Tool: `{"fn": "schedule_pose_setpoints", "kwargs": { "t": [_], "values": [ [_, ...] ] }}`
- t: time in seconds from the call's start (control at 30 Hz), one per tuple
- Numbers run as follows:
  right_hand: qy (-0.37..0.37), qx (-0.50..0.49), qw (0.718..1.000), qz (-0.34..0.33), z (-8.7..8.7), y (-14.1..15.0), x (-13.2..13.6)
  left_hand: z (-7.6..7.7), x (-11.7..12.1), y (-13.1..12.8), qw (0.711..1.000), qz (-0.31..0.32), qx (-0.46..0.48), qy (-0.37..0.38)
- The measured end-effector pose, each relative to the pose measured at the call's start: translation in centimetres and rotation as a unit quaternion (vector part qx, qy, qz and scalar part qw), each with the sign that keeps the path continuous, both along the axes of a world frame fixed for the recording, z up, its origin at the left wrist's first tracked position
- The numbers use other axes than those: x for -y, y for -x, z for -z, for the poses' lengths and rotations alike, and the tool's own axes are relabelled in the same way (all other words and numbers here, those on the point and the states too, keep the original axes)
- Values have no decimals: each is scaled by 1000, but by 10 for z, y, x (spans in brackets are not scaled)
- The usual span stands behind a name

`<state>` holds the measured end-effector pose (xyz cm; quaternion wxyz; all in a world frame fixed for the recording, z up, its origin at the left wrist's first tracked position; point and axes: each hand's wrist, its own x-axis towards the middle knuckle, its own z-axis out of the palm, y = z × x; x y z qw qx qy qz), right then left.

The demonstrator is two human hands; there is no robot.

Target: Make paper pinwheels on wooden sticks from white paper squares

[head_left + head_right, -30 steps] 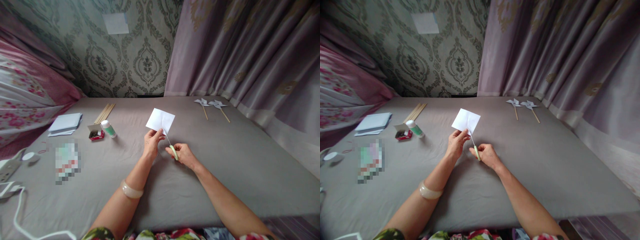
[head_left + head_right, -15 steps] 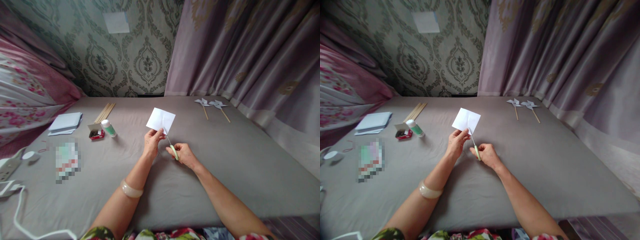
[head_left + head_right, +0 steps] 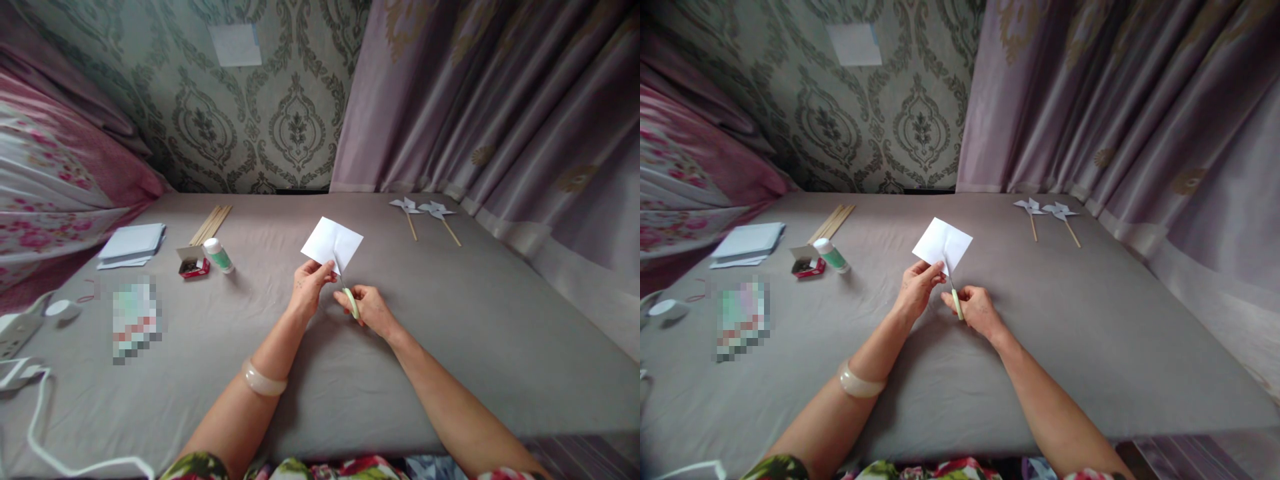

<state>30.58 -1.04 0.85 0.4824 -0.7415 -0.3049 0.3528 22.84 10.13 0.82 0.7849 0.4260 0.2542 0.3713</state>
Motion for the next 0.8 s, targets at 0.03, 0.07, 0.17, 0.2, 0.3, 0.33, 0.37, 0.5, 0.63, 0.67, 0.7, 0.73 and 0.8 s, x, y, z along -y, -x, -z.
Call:
{"fn": "schedule_pose_setpoints", "kwargs": {
  "t": [0.03, 0.07, 0.17, 0.2, 0.3, 0.33, 0.37, 0.5, 0.63, 0.67, 0.7, 0.73, 0.8],
  "values": [
    [-2, -1, 1000, 0, 0, 0, 0, 0, 0, 0, 1000, 0, 0, 0],
    [-3, -1, 1000, 1, 1, 0, 0, 0, 0, 0, 1000, 1, 1, 0],
    [-6, -1, 1000, 4, 2, 0, 0, 0, 0, 0, 1000, -1, 0, 1],
    [-7, 0, 1000, 5, 3, 0, 0, -1, 0, 0, 1000, -2, -1, 2],
    [-7, 0, 1000, 10, 3, 0, 0, -1, 0, 0, 1000, 0, 0, 2],
    [-6, 0, 1000, 11, 3, 0, -1, -1, 0, 0, 1000, 1, 1, 2],
    [-6, -1, 1000, 12, 3, 0, -1, -1, 0, 0, 1000, 1, 2, 3],
    [-8, -2, 1000, 14, 1, 1, -1, 0, 0, 0, 1000, 1, 4, 4],
    [-4, -3, 1000, 17, -1, 2, -1, 0, 0, 0, 1000, 3, 7, 4],
    [-2, -4, 1000, 18, -1, 2, -1, 0, 0, 0, 1000, 4, 6, 4],
    [-1, -4, 1000, 19, -1, 2, -1, 0, 0, 0, 1000, 5, 4, 3],
    [-1, -5, 1000, 19, -1, 2, -1, 0, 0, 0, 1000, 5, 4, 3],
    [0, -4, 1000, 17, -2, 2, -1, 1, 0, 1, 1000, 2, 3, 5]
  ]
}}
